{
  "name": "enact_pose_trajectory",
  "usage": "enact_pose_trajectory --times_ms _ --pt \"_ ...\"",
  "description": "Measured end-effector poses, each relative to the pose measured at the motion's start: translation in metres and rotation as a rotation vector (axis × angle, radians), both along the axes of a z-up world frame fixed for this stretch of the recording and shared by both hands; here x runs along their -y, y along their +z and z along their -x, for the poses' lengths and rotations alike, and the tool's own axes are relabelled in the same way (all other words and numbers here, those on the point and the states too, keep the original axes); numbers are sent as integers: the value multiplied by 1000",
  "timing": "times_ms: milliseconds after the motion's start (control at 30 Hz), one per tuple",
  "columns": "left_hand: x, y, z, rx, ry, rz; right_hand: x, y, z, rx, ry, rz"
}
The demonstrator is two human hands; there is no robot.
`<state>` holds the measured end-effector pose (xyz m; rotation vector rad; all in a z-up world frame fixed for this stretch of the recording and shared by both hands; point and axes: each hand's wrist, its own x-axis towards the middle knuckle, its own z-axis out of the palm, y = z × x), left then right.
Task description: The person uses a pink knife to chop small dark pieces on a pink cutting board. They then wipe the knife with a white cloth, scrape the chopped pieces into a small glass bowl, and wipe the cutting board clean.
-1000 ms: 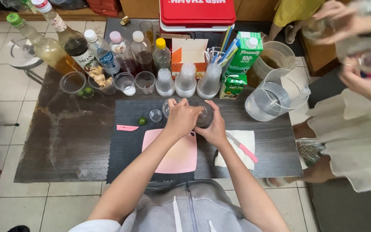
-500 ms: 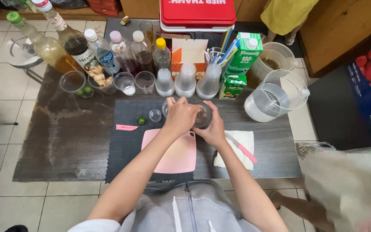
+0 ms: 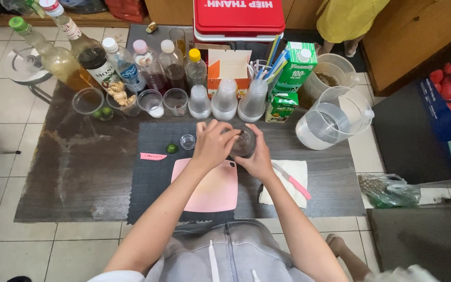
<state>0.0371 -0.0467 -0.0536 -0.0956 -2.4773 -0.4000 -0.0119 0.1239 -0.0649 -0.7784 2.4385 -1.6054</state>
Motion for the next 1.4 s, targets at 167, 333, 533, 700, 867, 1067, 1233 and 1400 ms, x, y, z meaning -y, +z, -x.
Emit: enact_pose_trajectory --times_ms 167,333,533,700,867,1067,1233,1400 --pt "8 -5 -9 97 63 -95 0 -1 6 54 -14 -11" --pt "13 2 -29 157 49 -219 3 2 17 79 -27 -40" --pt "46 -12 -65 105 262 -287 7 -12 45 79 -5 -28" --pt "75 -22 -104 134 439 -327 7 -35 70 120 2 12" --pt "82 -39 -134 401 560 -608 -3 26 42 195 -21 -201" --pt "87 -90 -161 833 716 -871 -91 -41 37 114 -214 -540" --pt "87 -105 -160 922 764 -955 -171 -97 22 214 -316 -798" --pt "80 -82 -159 897 679 -1206 -180 -86 1 167 -238 -787"
